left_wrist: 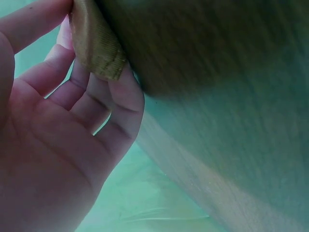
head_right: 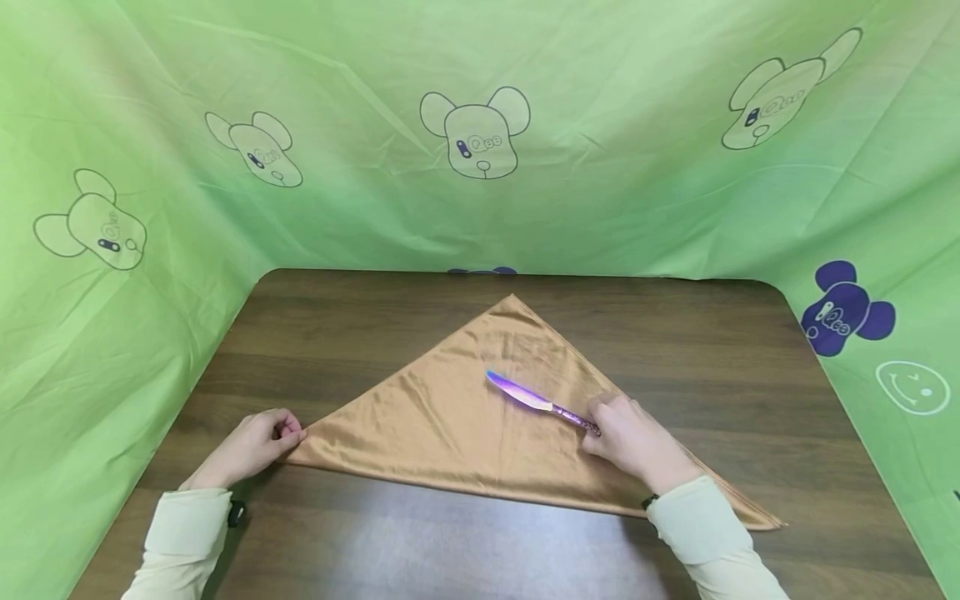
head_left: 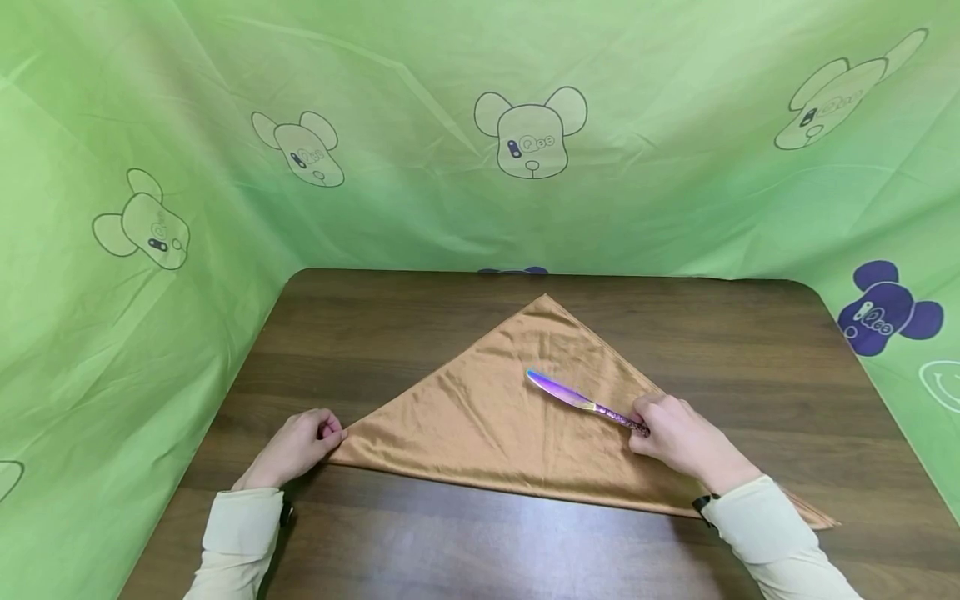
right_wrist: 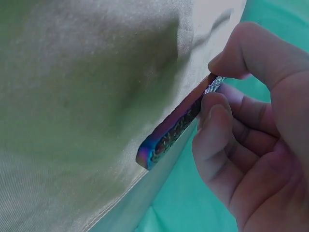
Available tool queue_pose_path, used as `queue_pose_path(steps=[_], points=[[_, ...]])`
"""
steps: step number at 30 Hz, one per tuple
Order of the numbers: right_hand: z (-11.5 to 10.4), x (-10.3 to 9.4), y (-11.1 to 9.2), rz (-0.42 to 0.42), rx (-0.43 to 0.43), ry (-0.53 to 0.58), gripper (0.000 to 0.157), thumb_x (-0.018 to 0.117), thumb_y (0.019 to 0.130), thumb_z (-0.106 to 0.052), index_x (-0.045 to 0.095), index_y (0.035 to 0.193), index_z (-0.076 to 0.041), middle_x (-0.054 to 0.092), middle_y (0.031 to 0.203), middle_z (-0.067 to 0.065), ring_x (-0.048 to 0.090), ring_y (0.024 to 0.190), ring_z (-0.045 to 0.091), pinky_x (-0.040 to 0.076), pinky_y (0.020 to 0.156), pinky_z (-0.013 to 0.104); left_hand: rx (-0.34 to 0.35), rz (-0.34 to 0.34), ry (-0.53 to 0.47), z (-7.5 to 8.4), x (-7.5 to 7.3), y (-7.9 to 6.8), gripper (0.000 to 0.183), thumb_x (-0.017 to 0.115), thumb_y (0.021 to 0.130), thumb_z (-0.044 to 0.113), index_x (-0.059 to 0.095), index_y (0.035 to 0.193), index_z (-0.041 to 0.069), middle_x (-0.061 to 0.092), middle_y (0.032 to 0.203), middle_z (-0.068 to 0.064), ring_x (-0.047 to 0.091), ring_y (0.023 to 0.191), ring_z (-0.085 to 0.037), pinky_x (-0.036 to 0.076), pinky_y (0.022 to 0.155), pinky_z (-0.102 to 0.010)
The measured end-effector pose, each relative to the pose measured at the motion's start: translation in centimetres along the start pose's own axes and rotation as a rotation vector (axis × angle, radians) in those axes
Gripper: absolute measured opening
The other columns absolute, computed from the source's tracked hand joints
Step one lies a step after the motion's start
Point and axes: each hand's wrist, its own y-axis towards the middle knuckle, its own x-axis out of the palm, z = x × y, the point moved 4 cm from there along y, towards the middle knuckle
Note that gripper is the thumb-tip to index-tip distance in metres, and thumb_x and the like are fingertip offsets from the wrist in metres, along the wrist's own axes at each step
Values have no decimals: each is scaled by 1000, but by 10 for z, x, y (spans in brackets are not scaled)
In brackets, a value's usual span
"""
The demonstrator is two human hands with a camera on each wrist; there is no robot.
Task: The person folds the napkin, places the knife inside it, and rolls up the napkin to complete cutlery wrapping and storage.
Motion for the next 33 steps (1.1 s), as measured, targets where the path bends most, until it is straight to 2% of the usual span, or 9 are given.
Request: queue_pose_path(steps=[4,9,13,20,28,33], points=[[-4,0,0,24,-32,-14,20,62,59,-10,43,60,-18,38,58,-10,34,51,5,30,45,20,-1,0,-4,0,-1,0,10,63,79,14,56,72,15,49,63,7,43,58,-5,36,56,-20],[-10,1,1,71,-116,-23,19,62,57,-7,46,61,-16,40,59,-9,34,52,4,32,46,20,-4,-3,-2,0,0,-1,9,63,79,14,57,73,15,50,64,7,44,59,-5,36,56,-20],[-15,2,2,76,-148,-34,18,63,56,-8,47,61,-16,40,58,-10,33,52,2,32,47,18,-5,-5,-6,0,-1,-1,9,63,80,15,57,73,14,50,64,6,44,59,-5,36,56,-20],[-23,5,3,32,-125,-41,17,63,58,-9,47,61,-17,41,57,-11,34,50,3,31,46,19,-18,-16,-16,0,-1,-1,9,63,80,17,57,73,14,50,65,6,44,60,-6,36,56,-20],[-32,8,1,-48,-99,-27,16,61,59,-8,49,63,-17,41,60,-12,35,51,3,31,47,18,-6,-11,-11,2,-1,-1,8,62,80,15,57,74,14,50,65,6,44,60,-6,36,56,-20],[-38,11,0,-67,-100,-36,17,63,60,-10,49,64,-19,42,61,-12,36,52,3,32,47,19,4,-6,-7,2,-1,-1,8,62,80,15,57,74,14,50,65,6,44,60,-6,36,57,-21]])
